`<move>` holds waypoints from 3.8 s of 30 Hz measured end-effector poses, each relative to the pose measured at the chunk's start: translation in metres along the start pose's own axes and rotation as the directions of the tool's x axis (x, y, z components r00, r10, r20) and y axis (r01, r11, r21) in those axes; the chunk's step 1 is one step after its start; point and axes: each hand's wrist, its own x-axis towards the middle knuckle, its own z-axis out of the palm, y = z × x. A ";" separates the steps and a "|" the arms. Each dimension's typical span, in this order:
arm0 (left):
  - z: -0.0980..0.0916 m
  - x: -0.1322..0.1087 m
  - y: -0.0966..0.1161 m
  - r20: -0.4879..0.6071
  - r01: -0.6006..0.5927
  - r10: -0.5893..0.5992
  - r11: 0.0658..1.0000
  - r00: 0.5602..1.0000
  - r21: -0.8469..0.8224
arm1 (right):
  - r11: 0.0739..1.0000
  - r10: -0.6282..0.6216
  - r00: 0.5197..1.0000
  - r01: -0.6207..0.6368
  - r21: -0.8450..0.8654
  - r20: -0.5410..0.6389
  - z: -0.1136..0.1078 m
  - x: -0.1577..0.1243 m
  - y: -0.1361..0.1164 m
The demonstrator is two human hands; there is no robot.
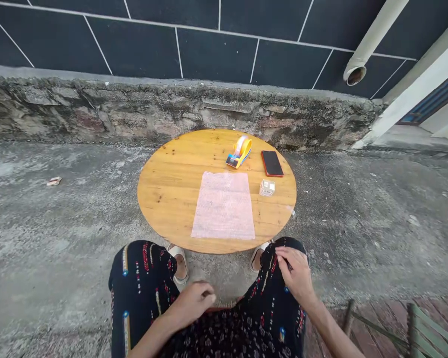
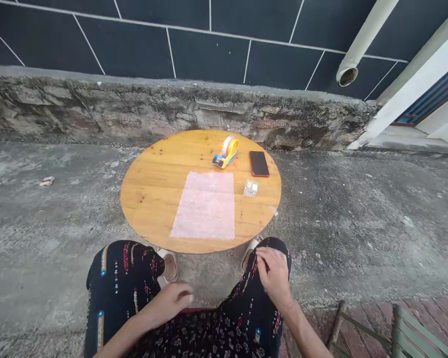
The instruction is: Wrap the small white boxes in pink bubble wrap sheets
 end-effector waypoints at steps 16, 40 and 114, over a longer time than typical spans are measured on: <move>-0.158 0.136 0.039 -0.330 -0.145 0.441 0.755 0.835 0.640 | 0.957 -0.273 0.923 0.289 -0.020 0.272 0.062 0.184 -0.092; -0.171 0.149 0.045 -0.324 -0.146 0.482 0.710 0.814 0.689 | 0.971 -0.222 0.950 0.236 -0.040 0.221 0.076 0.203 -0.090; -0.127 0.074 0.000 -0.691 -0.090 0.321 0.933 0.648 0.349 | 0.930 -0.345 0.893 0.283 0.235 0.288 0.045 0.227 -0.102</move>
